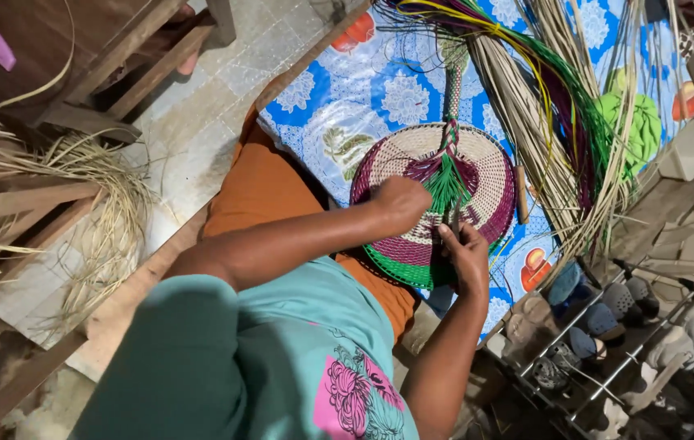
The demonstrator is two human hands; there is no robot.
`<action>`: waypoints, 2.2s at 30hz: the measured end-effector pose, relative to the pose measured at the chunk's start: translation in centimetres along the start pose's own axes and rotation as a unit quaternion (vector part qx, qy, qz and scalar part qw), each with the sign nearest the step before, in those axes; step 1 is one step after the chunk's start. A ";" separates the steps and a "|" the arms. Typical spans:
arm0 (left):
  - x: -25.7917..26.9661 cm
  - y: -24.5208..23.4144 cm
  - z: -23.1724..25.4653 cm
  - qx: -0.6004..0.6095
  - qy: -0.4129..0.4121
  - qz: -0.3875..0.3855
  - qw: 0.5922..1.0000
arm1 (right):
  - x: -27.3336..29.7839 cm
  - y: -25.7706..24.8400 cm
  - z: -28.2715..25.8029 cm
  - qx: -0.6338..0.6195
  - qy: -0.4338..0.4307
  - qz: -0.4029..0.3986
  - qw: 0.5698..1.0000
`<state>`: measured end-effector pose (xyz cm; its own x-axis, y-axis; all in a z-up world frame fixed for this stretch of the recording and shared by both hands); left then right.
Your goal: The person is weaving a decorative fan using colored and natural fibers and a small hook tool.
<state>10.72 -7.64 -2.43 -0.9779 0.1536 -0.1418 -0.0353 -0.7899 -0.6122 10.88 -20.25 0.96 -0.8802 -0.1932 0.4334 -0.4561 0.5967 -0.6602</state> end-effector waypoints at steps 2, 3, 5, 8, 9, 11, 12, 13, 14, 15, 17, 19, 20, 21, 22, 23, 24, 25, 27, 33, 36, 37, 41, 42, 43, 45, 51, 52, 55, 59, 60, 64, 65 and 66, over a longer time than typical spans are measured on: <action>-0.3 0.4 0.8 -0.013 0.006 -0.001 1.000 | -0.1 0.1 -0.3 0.004 -0.004 -0.008 1.000; -0.4 0.8 1.3 -0.026 0.014 -0.003 1.000 | -0.1 0.2 -0.4 0.007 -0.007 -0.013 1.000; -0.4 1.0 1.0 0.007 0.003 -0.030 1.000 | -0.2 0.2 -0.2 0.020 -0.005 -0.014 1.000; 0.3 -0.3 1.4 0.053 -0.015 -0.069 0.996 | 0.0 0.0 -0.4 0.035 -0.003 -0.010 0.999; 0.7 -0.9 1.7 0.067 -0.022 -0.081 0.994 | 0.1 -0.1 -0.6 0.040 -0.002 -0.008 0.999; 2.1 -2.0 0.2 0.072 -0.036 -0.097 0.992 | 0.3 0.0 -0.9 0.046 -0.001 -0.011 0.999; 2.8 -2.3 -0.5 0.076 -0.048 -0.114 0.989 | 0.3 -0.1 -1.0 0.051 -0.001 -0.013 0.999; 3.9 -4.4 -1.9 0.076 -0.045 -0.120 0.989 | 0.0 0.0 -0.4 0.047 0.005 -0.010 0.999; 4.9 -6.4 -4.2 0.034 -0.095 -0.129 0.987 | -0.4 0.0 0.2 0.050 0.000 -0.008 0.999; 6.0 -8.4 -6.4 -0.009 -0.140 -0.141 0.980 | -0.3 0.0 1.0 0.050 -0.001 -0.003 0.999; 8.2 -12.1 -10.1 -0.074 -0.195 -0.169 0.963 | -0.9 -0.1 1.2 0.072 0.006 0.005 0.997; 8.7 -15.5 -9.6 -0.141 -0.236 -0.199 0.941 | -0.3 -0.5 -0.3 0.092 0.024 0.017 0.995; 8.7 -16.4 -7.1 -0.067 -0.264 -0.233 0.934 | 0.3 -0.9 -2.6 0.165 0.017 0.023 0.986; 8.9 -17.6 -4.5 0.005 -0.294 -0.262 0.919 | 0.7 -1.2 -5.1 0.239 0.007 0.024 0.971; 7.7 -16.3 -2.8 0.003 -0.282 -0.278 0.918 | 0.8 -1.4 -4.3 0.233 0.024 0.032 0.972; 6.9 -14.6 -0.9 0.066 -0.277 -0.307 0.908 | 0.5 -1.3 -4.1 0.252 0.027 0.031 0.967; 6.3 -13.2 1.1 0.129 -0.272 -0.336 0.892 | 0.2 -1.1 -3.8 0.270 0.031 0.030 0.962; 5.7 -10.9 1.0 0.127 -0.267 -0.342 0.892 | 0.0 -1.1 -2.4 0.267 0.038 0.033 0.962; 3.8 -7.6 0.8 0.051 -0.215 -0.296 0.929 | -0.3 -0.9 -0.3 0.184 0.008 0.050 0.982; 0.8 -1.5 0.4 -0.011 -0.124 -0.202 0.971 | -0.4 -0.8 0.5 0.046 -0.020 0.010 0.999; 2.7 -5.2 -1.2 -0.031 -0.134 -0.236 0.962 | -0.5 -1.1 0.8 0.026 -0.021 0.009 0.999; 3.8 -7.4 -2.5 -0.033 -0.135 -0.240 0.961 | -0.7 -1.0 1.2 0.022 -0.018 0.009 1.000; 7.4 -16.0 -6.3 -0.086 -0.306 -0.275 0.907 | -0.3 -1.3 -0.1 0.052 -0.009 -0.010 0.999; 8.0 -18.4 -6.2 -0.100 -0.355 -0.271 0.889 | 0.1 -1.4 -1.1 0.092 0.000 -0.027 0.995; 7.4 -18.5 -4.2 -0.100 -0.356 -0.269 0.889 | 0.3 -1.4 -2.1 0.093 -0.002 -0.028 0.995; 6.5 -17.6 0.7 0.018 -0.332 -0.307 0.892 | 0.8 -2.4 -4.2 0.183 0.001 0.029 0.983; 2.0 -5.9 1.2 0.022 -0.220 -0.296 0.929 | -0.1 -1.4 -0.9 0.209 -0.005 0.054 0.976; 1.8 -3.9 0.5 0.020 -0.217 -0.294 0.931 | -0.5 -1.3 0.1 0.210 -0.006 0.058 0.976; 0.9 -1.3 -0.8 -0.016 -0.171 -0.231 0.958 | -1.0 -0.8 2.4 0.004 0.007 0.020 1.000; 3.1 -6.0 -2.0 -0.025 -0.167 -0.259 0.951 | -0.7 -0.7 2.3 -0.048 0.004 0.003 0.999; 4.0 -8.0 -2.6 -0.034 -0.185 -0.274 0.943 | -0.9 -0.5 2.6 -0.057 0.006 0.002 0.998; 6.4 -16.7 -3.6 -0.114 -0.270 -0.261 0.920 | -0.7 -0.5 2.1 -0.069 0.002 -0.001 0.998; 6.4 -17.2 -2.2 -0.072 -0.296 -0.277 0.911 | -0.6 -0.8 1.7 -0.062 0.004 -0.003 0.998; 6.6 -17.7 -0.8 -0.031 -0.322 -0.292 0.900 | -0.5 -0.9 1.3 -0.055 0.005 -0.004 0.998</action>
<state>5.10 7.86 6.87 -0.7138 0.1409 0.6860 -0.5903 -0.6481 -0.4811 11.55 -21.76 0.53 -0.8747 -0.1911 0.4455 -0.4461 0.6768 -0.5856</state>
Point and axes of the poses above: each hand's wrist, its own x-axis away from the middle knuckle, its own y-axis out of the palm, z = x × y, the point moved 9 cm from there along -x, towards the middle knuckle, and after that the axes turned 15 degrees about x, right-handed, at the moved point
